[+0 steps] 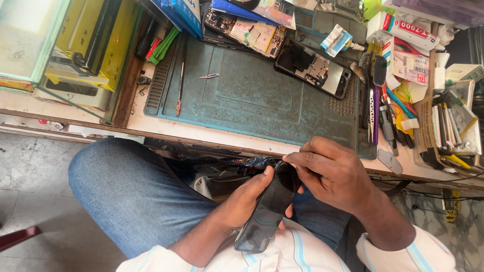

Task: The person disassembles a smartphone, removes the battery, and reassembles the device using a plastic pry tool and tweezers. The person then cleans the screen edges with a small cloth.

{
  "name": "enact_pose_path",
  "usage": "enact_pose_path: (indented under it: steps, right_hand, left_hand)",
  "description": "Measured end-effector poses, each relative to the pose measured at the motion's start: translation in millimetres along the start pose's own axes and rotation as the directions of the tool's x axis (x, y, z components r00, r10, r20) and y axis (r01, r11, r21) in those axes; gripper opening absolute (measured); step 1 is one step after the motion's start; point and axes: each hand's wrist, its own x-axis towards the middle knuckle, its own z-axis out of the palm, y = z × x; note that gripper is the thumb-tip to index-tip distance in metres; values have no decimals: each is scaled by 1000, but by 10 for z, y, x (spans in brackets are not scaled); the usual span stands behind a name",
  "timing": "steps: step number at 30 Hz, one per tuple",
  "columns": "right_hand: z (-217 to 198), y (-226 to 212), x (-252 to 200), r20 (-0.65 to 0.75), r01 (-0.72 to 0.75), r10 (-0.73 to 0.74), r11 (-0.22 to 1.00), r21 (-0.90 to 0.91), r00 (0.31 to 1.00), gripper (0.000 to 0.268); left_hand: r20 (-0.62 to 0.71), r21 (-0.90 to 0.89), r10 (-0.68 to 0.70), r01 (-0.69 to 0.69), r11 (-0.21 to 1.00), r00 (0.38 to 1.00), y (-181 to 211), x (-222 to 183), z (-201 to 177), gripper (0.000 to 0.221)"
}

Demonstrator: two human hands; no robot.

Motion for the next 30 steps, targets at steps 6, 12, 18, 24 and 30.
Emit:
enact_pose_path:
  steps: [6, 12, 18, 24, 30]
  right_hand:
    - [-31, 13, -53, 62, -52, 49, 998, 47, 997, 26]
    - [-119, 49, -56, 123, 30, -31, 1000, 9, 992, 26]
    - [-242, 203, 53, 311, -32, -22, 985, 170, 950, 25]
    - [-324, 296, 142, 454, -224, 66, 926, 303, 889, 22]
    - [-315, 337, 183, 471, -227, 32, 904, 363, 881, 23]
  left_hand:
    - [-21, 89, -19, 20, 996, 1000, 30, 4, 68, 73]
    - [-11, 121, -54, 55, 991, 999, 18, -5, 68, 76]
    - [75, 109, -59, 50, 993, 995, -32, 31, 22, 75]
    - [76, 99, -98, 90, 991, 992, -67, 45, 24, 73]
    - [66, 135, -105, 96, 986, 992, -60, 55, 29, 75]
